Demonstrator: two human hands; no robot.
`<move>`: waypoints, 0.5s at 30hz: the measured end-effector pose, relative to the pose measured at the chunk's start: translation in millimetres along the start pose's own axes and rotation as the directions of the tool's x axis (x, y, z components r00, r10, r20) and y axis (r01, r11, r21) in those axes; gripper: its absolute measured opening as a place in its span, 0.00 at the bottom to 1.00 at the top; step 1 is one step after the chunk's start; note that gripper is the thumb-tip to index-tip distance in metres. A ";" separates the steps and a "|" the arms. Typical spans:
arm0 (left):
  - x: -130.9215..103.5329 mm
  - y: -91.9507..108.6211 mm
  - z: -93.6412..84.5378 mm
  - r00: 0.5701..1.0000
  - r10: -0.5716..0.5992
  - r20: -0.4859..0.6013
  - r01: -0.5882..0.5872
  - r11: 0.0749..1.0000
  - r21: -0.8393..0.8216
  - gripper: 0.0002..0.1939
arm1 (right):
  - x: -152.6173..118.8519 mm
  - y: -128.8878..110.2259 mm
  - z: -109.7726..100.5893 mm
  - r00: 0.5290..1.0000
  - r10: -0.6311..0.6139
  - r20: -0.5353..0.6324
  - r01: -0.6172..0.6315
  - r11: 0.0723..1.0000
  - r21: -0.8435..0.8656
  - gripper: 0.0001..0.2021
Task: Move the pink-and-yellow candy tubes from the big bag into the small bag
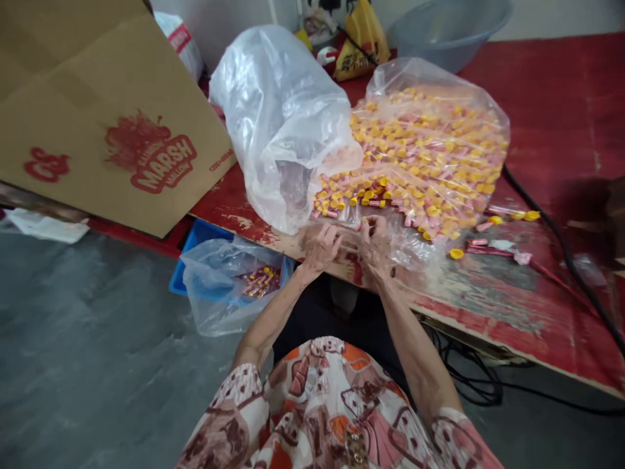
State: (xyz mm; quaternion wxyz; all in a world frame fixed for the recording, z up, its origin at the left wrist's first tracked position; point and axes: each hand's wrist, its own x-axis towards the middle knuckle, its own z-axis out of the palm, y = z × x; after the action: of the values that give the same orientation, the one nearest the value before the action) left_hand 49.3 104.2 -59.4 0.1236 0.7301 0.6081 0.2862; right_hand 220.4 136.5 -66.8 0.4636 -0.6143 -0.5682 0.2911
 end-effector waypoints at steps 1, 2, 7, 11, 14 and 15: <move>-5.2 -4.8 -4.7 1.000 -0.018 0.009 0.019 1.000 -0.016 0.08 | -1.6 0.8 2.8 0.999 0.017 0.036 -0.017 1.000 -0.017 0.17; -11.4 -10.0 -10.7 0.999 -0.037 0.011 0.037 0.999 -0.033 0.09 | -2.9 2.1 4.7 0.997 0.032 0.068 -0.030 0.999 -0.031 0.17; -73.7 -49.0 -62.0 0.949 -0.224 -0.222 0.229 0.973 -0.003 0.09 | -7.0 8.1 4.1 0.994 0.058 0.096 -0.056 0.998 -0.020 0.17; -143.4 -87.4 -106.3 0.854 -0.441 -0.275 0.493 0.855 0.161 0.08 | -9.7 10.2 2.2 0.994 0.053 0.095 -0.054 0.998 0.008 0.19; -158.5 -101.5 -123.4 0.802 -0.516 -0.301 0.581 0.791 0.194 0.07 | -10.7 11.9 2.9 0.995 0.047 0.089 -0.049 0.998 0.025 0.24; -151.1 -102.7 -124.4 0.795 -0.507 -0.332 0.579 0.798 0.167 0.07 | -10.8 12.0 2.9 0.995 0.049 0.091 -0.051 0.998 0.026 0.26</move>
State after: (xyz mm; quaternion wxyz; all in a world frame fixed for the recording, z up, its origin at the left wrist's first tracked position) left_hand -120.0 -37.8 -53.9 0.0198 0.4863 0.8362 0.2527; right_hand 220.9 127.7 -80.6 0.4388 -0.6080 -0.5687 0.3381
